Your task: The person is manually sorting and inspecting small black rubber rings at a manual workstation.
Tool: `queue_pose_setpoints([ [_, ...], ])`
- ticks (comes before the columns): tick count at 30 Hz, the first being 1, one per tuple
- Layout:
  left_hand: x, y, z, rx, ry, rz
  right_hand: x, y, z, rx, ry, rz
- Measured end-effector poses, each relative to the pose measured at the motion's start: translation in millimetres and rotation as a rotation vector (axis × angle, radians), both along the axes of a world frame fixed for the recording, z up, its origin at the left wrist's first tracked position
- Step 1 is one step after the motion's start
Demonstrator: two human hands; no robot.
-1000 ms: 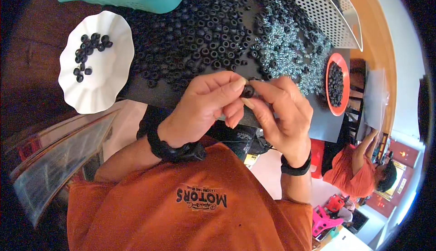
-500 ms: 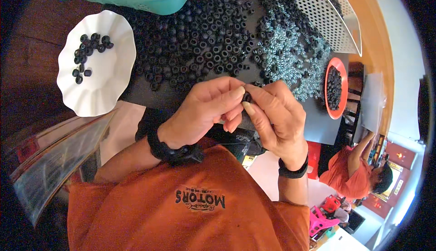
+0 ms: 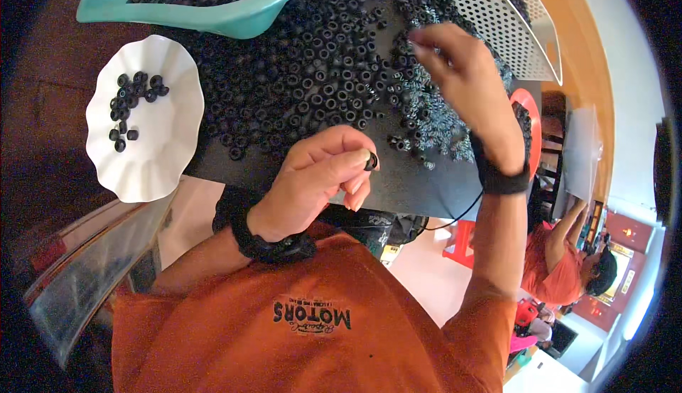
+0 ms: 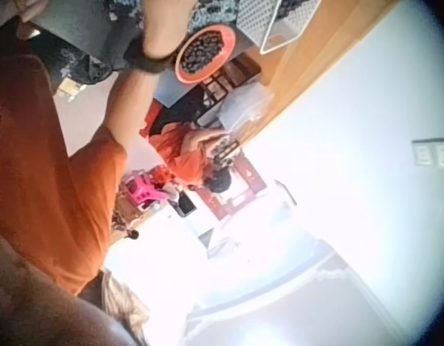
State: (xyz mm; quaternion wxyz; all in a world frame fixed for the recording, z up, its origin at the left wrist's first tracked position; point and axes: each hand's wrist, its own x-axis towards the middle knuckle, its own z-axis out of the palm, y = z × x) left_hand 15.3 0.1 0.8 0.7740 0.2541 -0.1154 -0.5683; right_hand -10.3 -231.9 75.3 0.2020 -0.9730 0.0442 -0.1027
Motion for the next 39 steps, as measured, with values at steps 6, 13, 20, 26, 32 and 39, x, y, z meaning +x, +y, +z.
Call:
queue_pose_setpoints([
  [6,1.2,-0.4,-0.9,0.014,-0.058,0.025,45.1,-13.1,-30.0,-0.286,0.034,0.019],
  [13,-0.2,-1.5,-4.5,0.009,-0.053,0.044,58.8,-16.9,-45.7,-0.444,0.090,0.024],
  [20,-1.7,-1.5,-5.4,-0.016,-0.002,0.052,52.8,-4.3,-25.4,-0.231,0.008,0.006],
  [26,-1.5,0.3,-3.7,0.007,0.025,0.058,-17.6,51.3,18.2,0.336,0.087,-0.061],
  [32,-8.7,-2.1,4.3,-0.018,0.017,0.014,-80.8,81.9,8.8,0.560,-0.104,-0.001],
  [39,-15.3,-3.1,-4.8,-0.003,-0.002,0.005,-106.4,91.5,-17.9,0.464,-0.075,-0.201],
])
